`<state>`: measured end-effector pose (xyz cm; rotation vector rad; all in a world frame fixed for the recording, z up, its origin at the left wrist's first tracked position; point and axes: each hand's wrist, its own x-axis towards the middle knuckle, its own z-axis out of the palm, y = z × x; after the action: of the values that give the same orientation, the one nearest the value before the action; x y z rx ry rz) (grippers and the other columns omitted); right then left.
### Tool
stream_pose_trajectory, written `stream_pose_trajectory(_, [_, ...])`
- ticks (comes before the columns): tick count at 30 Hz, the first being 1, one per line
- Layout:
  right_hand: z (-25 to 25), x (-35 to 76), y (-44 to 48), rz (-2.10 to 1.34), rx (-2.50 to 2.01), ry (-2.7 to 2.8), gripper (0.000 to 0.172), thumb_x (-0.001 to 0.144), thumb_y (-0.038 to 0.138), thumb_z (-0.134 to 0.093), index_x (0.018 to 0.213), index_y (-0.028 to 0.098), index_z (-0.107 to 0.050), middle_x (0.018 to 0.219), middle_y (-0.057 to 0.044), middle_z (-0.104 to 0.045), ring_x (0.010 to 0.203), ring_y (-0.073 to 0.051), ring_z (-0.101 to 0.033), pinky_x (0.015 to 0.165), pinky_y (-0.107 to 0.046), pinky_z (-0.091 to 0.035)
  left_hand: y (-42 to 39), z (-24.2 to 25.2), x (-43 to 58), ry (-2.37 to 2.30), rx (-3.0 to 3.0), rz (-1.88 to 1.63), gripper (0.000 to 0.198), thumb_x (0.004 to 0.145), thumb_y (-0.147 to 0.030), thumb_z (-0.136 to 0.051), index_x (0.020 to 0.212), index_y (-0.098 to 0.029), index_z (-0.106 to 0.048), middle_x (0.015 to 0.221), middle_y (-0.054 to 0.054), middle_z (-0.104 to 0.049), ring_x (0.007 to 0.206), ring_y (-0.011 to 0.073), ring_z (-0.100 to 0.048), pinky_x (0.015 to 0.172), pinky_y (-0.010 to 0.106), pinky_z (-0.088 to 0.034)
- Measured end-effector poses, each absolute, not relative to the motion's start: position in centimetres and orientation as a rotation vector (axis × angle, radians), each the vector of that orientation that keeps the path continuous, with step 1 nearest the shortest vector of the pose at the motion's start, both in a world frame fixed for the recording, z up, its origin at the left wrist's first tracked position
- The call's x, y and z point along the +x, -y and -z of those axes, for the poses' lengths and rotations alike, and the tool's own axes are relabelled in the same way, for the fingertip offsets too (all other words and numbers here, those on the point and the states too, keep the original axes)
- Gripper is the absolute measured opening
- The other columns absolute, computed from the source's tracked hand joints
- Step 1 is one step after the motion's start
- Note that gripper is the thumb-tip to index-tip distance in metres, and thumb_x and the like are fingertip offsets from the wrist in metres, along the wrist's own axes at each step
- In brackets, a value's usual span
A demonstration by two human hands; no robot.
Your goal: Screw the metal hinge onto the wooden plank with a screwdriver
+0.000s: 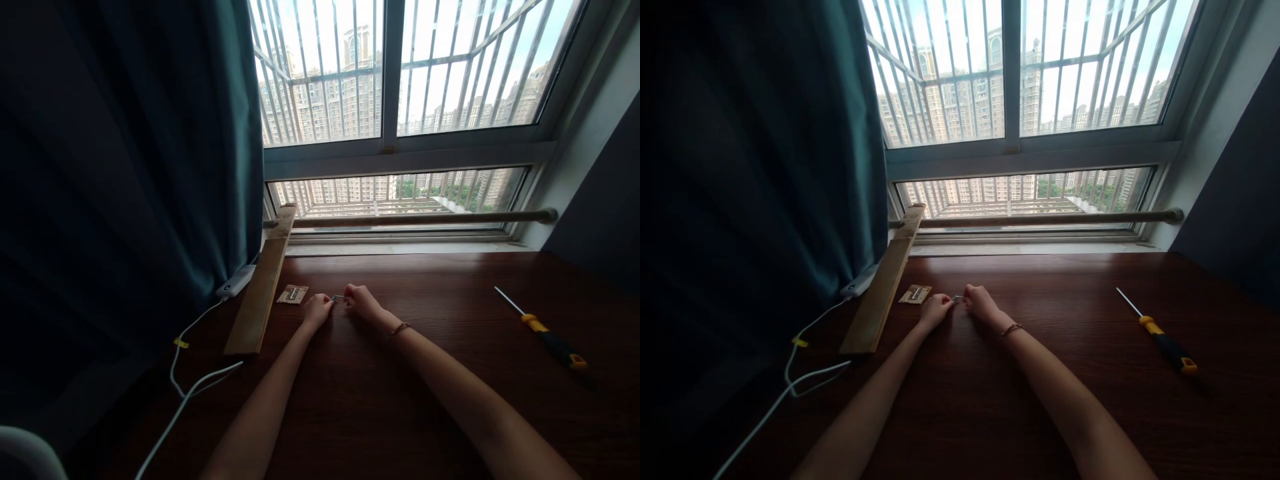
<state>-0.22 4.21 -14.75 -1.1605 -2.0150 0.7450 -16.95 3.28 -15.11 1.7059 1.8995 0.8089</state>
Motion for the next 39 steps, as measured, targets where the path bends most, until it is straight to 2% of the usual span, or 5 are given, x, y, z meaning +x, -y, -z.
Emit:
stream_pose_trajectory(6, [12.6,7.4,0.8,-0.995,-1.043,1.785,0.023,0.074,0.037,-0.061,0.078,0.014,-0.058,0.066,-0.001,-0.061,0.058,-0.014,-0.058,0.054,-0.025,-0.047,-0.5,13.7,-10.9,-1.195,1.193,-0.853,0.029,0.067,-0.036,-0.066,0.080,-0.010,-0.065,0.053,-0.001,-0.051,0.047,0.0072,-0.046,0.045,0.019,-0.030])
stream_pose_trajectory(12, [12.1,12.5,4.3,-1.428,-0.991,1.453,0.027,0.060,0.034,-0.074,0.072,0.012,-0.063,0.064,-0.002,-0.062,0.058,-0.012,-0.056,0.055,-0.024,-0.045,2.6,13.2,-4.4,-0.804,0.829,-0.771,0.026,0.064,-0.028,-0.072,0.082,-0.011,-0.064,0.073,0.005,-0.063,0.066,0.0124,-0.060,0.064,0.026,-0.047])
stream_pose_trajectory(17, [12.5,14.2,4.7,-1.550,-0.966,1.150,0.024,0.058,0.029,-0.077,0.070,0.013,-0.063,0.064,0.000,-0.061,0.058,-0.010,-0.056,0.059,-0.023,-0.045,2.9,13.6,-2.2,-0.713,0.743,-0.815,0.018,0.068,-0.018,-0.069,0.081,-0.009,-0.062,0.079,0.010,-0.067,0.074,0.0187,-0.064,0.075,0.035,-0.050])
stream_pose_trajectory(22, [13.4,14.4,5.1,-1.640,-0.937,0.985,0.024,0.058,0.026,-0.077,0.072,0.013,-0.063,0.073,-0.005,-0.065,0.068,-0.016,-0.062,0.068,-0.029,-0.049,3.7,14.6,-1.7,-0.716,0.673,-0.830,0.013,0.071,-0.015,-0.065,0.083,-0.007,-0.062,0.075,0.009,-0.068,0.066,0.0165,-0.064,0.073,0.033,-0.052])
stream_pose_trajectory(39, [14.9,13.0,5.8,-1.498,-0.930,0.912,0.030,0.054,0.027,-0.077,0.077,0.014,-0.063,0.073,-0.003,-0.065,0.062,-0.016,-0.060,0.062,-0.029,-0.049,4.7,15.1,-1.7,-0.722,0.663,-0.916,0.015,0.065,-0.011,-0.071,0.078,-0.007,-0.063,0.072,0.008,-0.067,0.066,0.0132,-0.063,0.072,0.027,-0.051])
